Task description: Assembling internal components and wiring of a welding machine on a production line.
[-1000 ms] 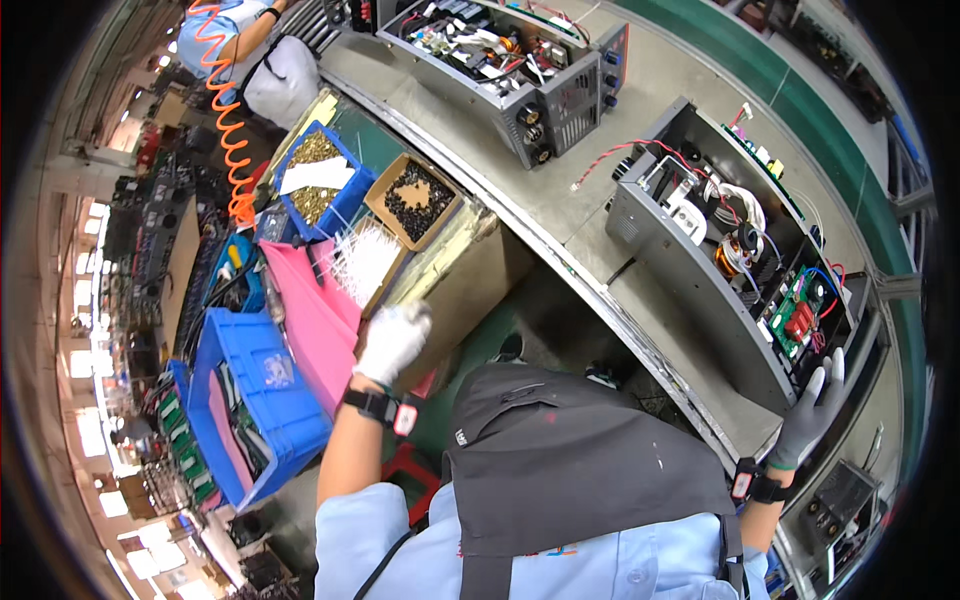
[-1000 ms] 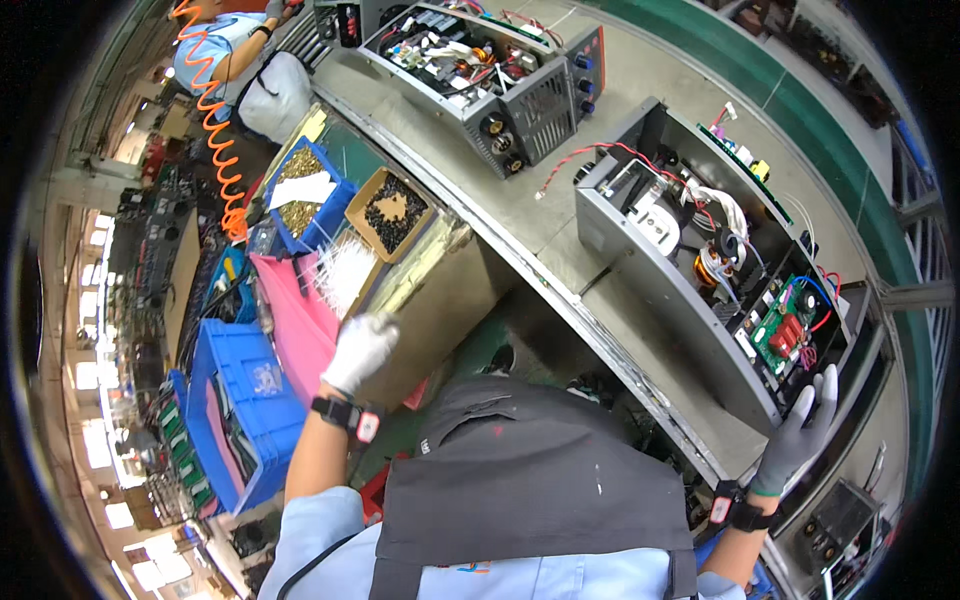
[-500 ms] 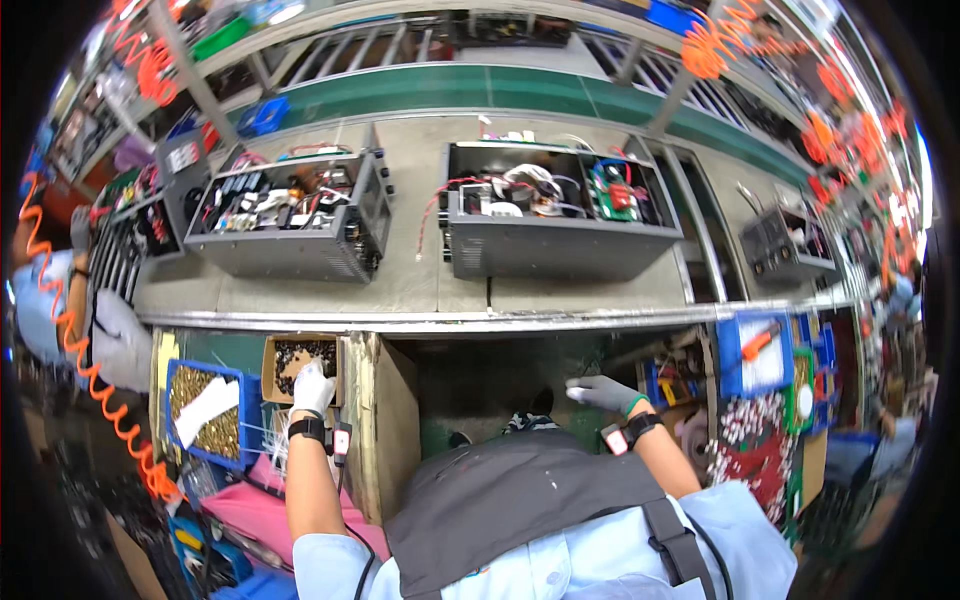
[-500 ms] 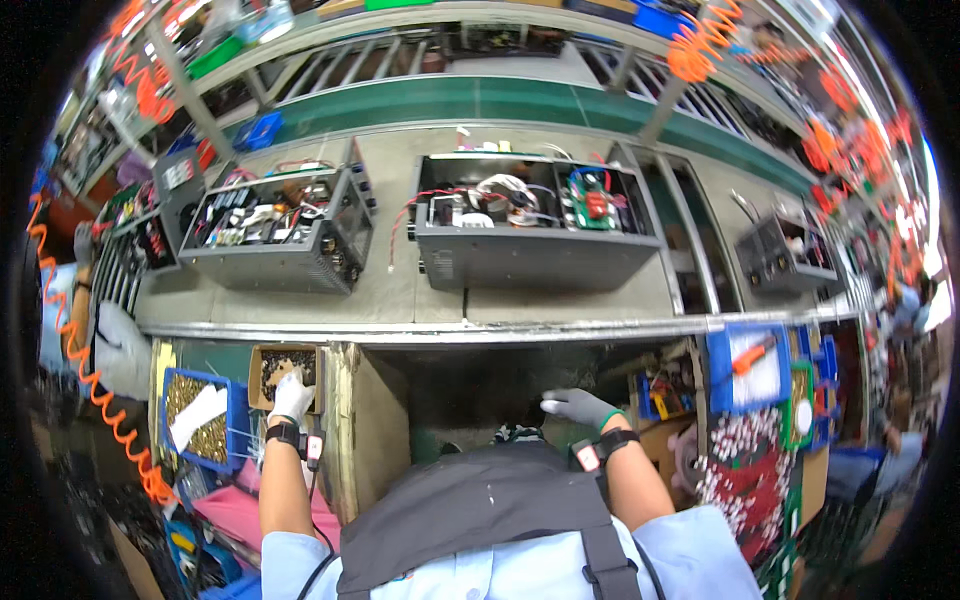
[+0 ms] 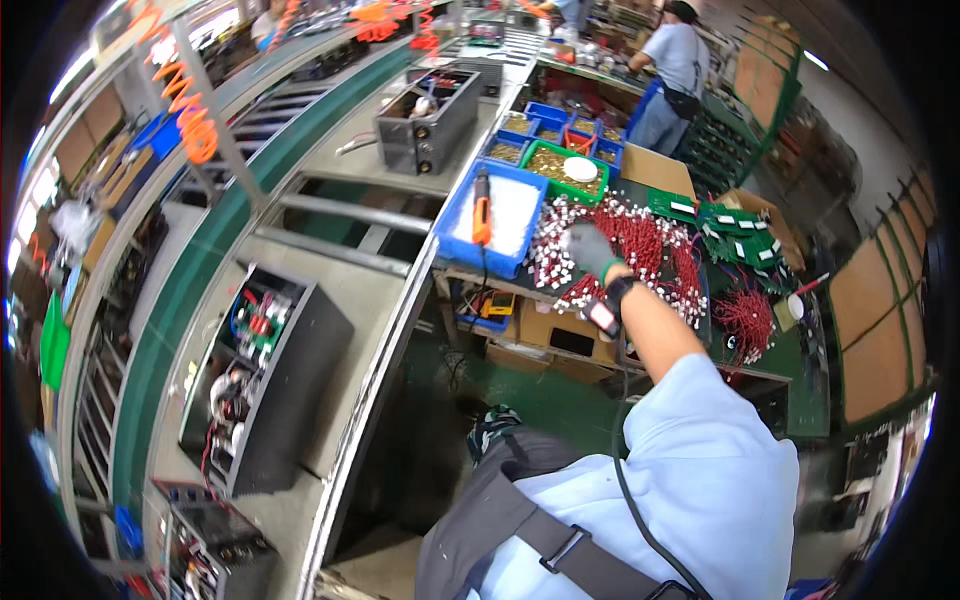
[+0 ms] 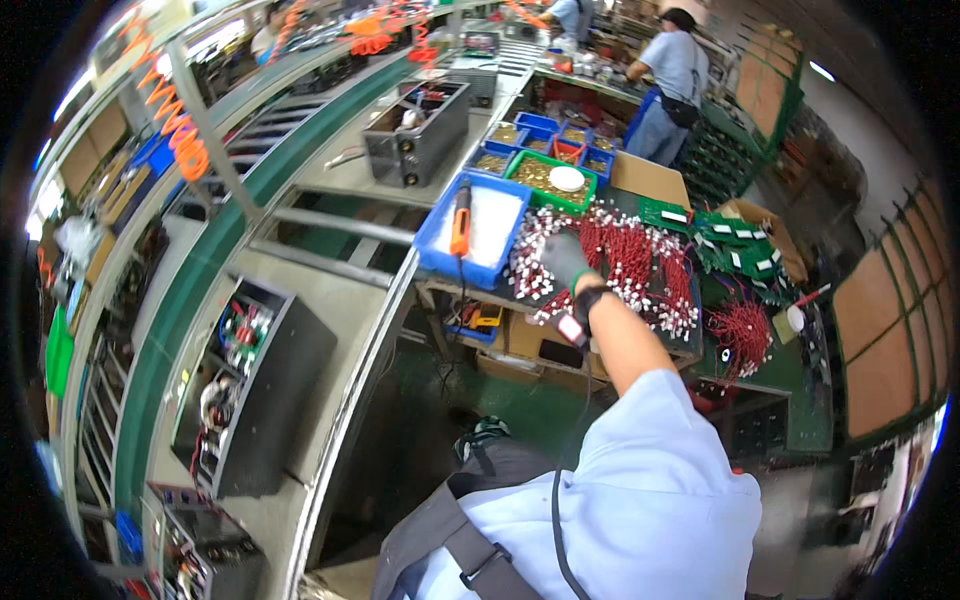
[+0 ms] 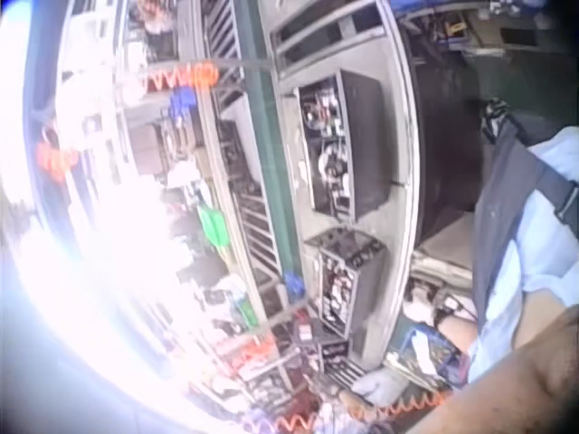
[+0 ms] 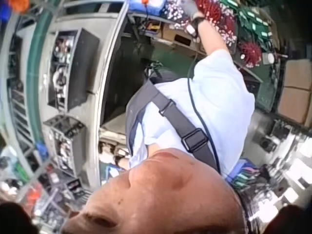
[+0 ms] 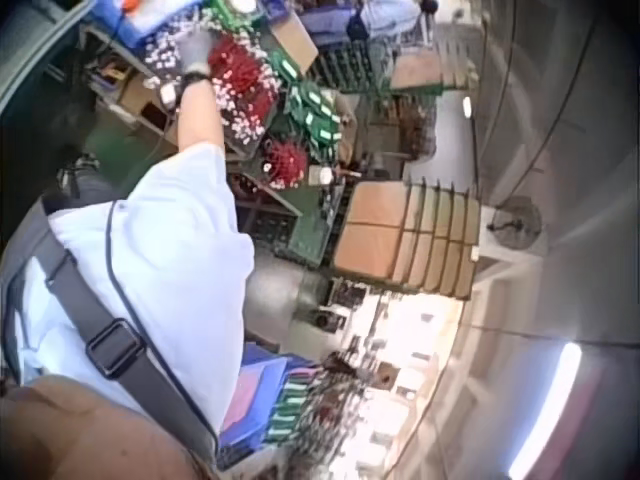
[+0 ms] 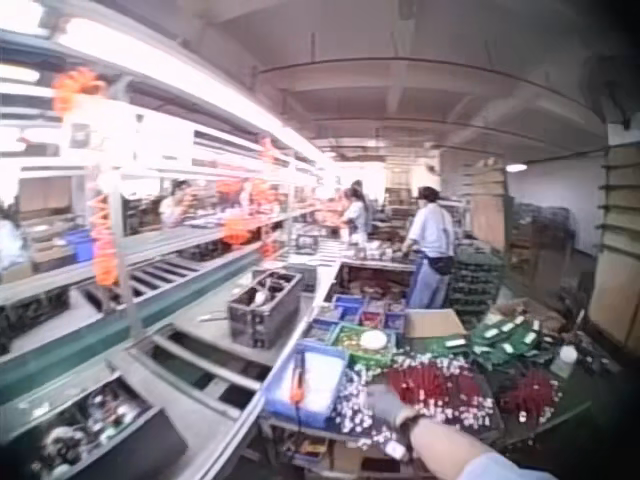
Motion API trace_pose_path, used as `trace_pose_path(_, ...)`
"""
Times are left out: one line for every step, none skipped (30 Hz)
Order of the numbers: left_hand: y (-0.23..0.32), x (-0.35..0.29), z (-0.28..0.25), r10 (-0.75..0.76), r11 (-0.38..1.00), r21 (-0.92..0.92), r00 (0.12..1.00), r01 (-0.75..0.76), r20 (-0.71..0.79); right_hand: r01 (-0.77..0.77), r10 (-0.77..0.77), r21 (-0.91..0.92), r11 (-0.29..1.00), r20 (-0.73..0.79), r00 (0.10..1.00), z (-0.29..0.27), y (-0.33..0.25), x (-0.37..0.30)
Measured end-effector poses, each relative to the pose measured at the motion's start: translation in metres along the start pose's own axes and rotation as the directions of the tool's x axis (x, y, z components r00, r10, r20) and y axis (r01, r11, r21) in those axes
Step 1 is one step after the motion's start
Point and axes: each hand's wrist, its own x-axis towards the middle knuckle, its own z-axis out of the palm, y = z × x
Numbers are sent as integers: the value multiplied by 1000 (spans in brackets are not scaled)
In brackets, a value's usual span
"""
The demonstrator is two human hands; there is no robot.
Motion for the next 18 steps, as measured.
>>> trace_pose_path(23, 4, -16, -23, 1000, -8, 999, 23, -23, -101, 107, 129, 986, -42, 993, -16, 13, 20)
trace_pose_path(48, 5, -35, 23, 998, -55, 1000, -24, -7, -165, 190, 237, 957, -86, 978, -28, 35, 39)
trace_pose_path(70, 4, -54, 62, 993, -98, 998, -61, 6, -206, 261, 349, 914, -117, 958, -35, 55, 61)
trace_pose_path(91, 1, -67, 87, 987, -137, 996, -84, 17, -229, 277, 271, 935, -156, 948, -40, 65, 89)
trace_pose_path(113, -7, -79, 65, 989, -129, 997, -70, -41, -250, 286, 195, 948, -190, 939, -39, 72, 113)
trace_pose_path(138, -14, -87, 43, 991, -123, 994, -55, -97, -192, 226, 161, 968, -233, 946, -32, 75, 135)
trace_pose_path(159, -19, -93, 18, 993, -116, 988, -36, -151, -131, 161, 125, 983, -273, 948, -23, 78, 160)
trace_pose_path(171, -23, -89, -47, 991, -134, 982, 23, -182, -90, 73, -91, 992, -183, 980, -13, 84, 195)
trace_pose_path(200, -33, -92, -16, 990, -142, 996, 3, -90, -70, 55, -109, 992, -137, 989, 2, 79, 220)
trace_pose_path(238, -43, -104, 9, 989, -151, 1000, -8, 8, -41, 31, -131, 991, -83, 996, 18, 78, 236)
trace_pose_path(284, -44, -118, 38, 983, -182, 995, -21, 93, 3, -17, -210, 978, -66, 998, 43, 114, 270)
trace_pose_path(326, -43, -131, 64, 976, -214, 982, -25, 177, 71, -72, -244, 967, 5, 997, 60, 158, 286)
trace_pose_path(356, -46, -149, 53, 972, -236, 972, 3, 230, 153, -136, -243, 958, 84, 987, 82, 186, 306)
trace_pose_path(376, -58, -163, 135, 987, -110, 978, -118, 160, 87, -91, 54, 995, 91, 992, 88, 159, 313)
trace_pose_path(390, -63, -176, 210, 975, 49, 968, -218, 137, 125, -140, 313, 941, 26, 990, 97, 122, 307)
trace_pose_path(413, -55, -182, 189, 981, 9, 966, -193, 174, 42, -64, 264, 964, 76, 995, 87, 122, 307)
trace_pose_path(425, -48, -178, 183, 983, -39, 957, -178, 226, -55, 36, 161, 985, 121, 992, 100, 150, 317)
trace_pose_path(409, -43, -148, 313, 949, -30, 930, -313, 192, 31, -46, 270, 962, 50, 998, 122, 169, 318)
